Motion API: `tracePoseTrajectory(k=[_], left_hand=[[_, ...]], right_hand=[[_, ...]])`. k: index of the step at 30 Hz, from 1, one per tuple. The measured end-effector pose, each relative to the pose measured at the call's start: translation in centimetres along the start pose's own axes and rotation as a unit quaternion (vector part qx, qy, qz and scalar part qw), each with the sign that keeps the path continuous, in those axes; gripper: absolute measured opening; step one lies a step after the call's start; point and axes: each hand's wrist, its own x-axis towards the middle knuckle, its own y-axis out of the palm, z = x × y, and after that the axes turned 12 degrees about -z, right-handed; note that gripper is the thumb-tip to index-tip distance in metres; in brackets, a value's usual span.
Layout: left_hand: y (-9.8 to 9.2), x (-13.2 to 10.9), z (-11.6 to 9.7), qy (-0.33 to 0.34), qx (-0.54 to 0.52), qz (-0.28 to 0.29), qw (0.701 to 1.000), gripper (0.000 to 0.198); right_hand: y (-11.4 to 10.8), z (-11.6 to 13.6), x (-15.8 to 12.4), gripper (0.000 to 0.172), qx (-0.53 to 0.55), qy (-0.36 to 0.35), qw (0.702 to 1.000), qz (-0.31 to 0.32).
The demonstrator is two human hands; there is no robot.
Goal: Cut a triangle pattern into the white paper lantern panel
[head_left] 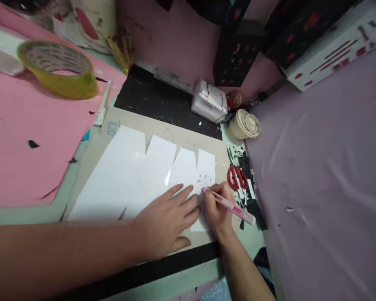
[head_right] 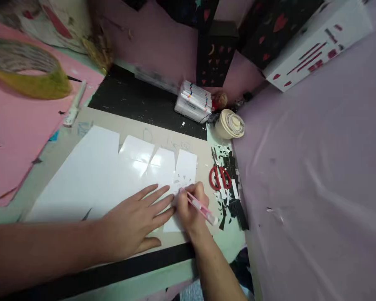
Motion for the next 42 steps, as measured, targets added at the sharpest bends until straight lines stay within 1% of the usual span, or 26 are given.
tracePoseTrajectory(k=[6, 12, 17, 23, 31, 42], left_hand=[[-0.3, 0.19, -0.02, -0.001, 0.003, 0.007, 1.0, 0.066], [-0.45, 0.1, -0.04, -0.001, -0.002, 0.008, 1.0, 0.065], [-0.4, 0.18, 0.03, 0.001, 0.005, -0.003, 1.0, 0.067], [-0.48, 0.25, -0.01, 0.005, 0.015, -0.012, 1.0, 0.064], [-0.47, 0.2, -0.02, 0.003, 0.014, -0.005, 1.0, 0.065], [-0.47, 0.14, 0.02, 0.0, 0.007, -0.002, 1.0, 0.065]], right_hand=[[0.1, 0.02, 0.18, 0.016, 0.015, -0.008, 1.0, 0.001], [0.0, 0.1, 0.19, 0.017, 0.024, 0.007, 1.0, 0.006], [-0.01, -0.18, 0.05, 0.017, 0.029, 0.016, 0.999, 0.006], [0.03, -0.33, -0.01, 0.016, 0.039, 0.055, 0.997, -0.043], [0.16, -0.06, 0.18, 0.016, 0.013, 0.068, 0.997, -0.032], [0.29, 0.06, 0.18, 0.015, 0.005, 0.049, 0.998, -0.024]])
